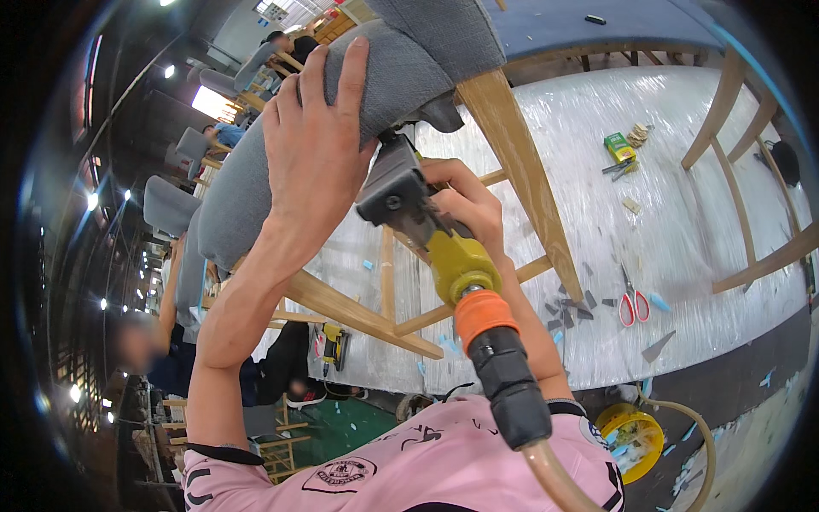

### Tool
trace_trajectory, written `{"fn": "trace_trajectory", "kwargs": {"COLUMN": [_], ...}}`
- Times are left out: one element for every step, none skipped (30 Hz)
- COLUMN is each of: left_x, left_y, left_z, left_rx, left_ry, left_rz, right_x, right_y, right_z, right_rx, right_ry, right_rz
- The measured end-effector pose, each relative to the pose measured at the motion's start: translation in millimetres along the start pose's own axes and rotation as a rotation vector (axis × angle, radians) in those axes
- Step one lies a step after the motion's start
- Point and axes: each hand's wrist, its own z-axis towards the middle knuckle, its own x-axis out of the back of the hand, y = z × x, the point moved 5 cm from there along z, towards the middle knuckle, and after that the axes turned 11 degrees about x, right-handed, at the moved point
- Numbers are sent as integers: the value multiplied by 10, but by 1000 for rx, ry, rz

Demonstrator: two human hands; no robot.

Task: The person stretches and secures gray fabric over a wooden chair frame. They use scissors to trim excess fabric, a staple gun to fasten the fabric, and a screwdriver to tuck and smooth edges. The chair is flipped to access different sides during the process.

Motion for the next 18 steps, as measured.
{"fn": "trace_trajectory", "kwargs": {"left_x": [31,114,223,258,247,218,207,197,192,191,197,206,204,196,185,180,185,195], "left_y": [0,-51,-166,-246,-260,-268,-266,-242,-190,-164,-136,-108,-120,-124,-120,-122,-131,-118], "left_z": [14,41,76,49,16,-18,-44,-59,-69,-80,-70,-60,-68,-79,-95,-110,-128,-123], "left_rx": [-9,-31,-54,-75,-85,-96,-108,-86,-64,-43,-42,-41,-33,-24,-14,-4,0,0], "left_ry": [-8,-49,-90,-149,-108,-68,-23,-13,-2,9,8,8,4,0,-4,-8,-11,-8], "left_rz": [-11,-157,-302,-443,-395,-348,-304,-283,-261,-240,-253,-267,-270,-264,-258,-251,-252,-259], "right_x": [11,38,72,60,73,61,57,58,27,3,28,55,37,25,17,7,-11,-5], "right_y": [39,22,12,-12,-60,-86,-133,-181,-177,-169,-184,-206,-194,-190,-184,-183,-176,-165], "right_z": [-34,-99,-87,-102,-53,-30,-19,-11,-48,-89,-79,-76,-32,-51,-68,-90,-114,-112], "right_rx": [-155,-307,-336,-377,-292,-296,-304,-315,-329,-343,-281,-222,-91,-136,-181,-229,-286,-298], "right_ry": [35,69,61,50,-2,14,32,52,93,133,124,113,41,32,25,18,59,84], "right_rz": [115,228,224,229,119,138,153,167,228,288,242,197,67,110,152,193,308,353]}}
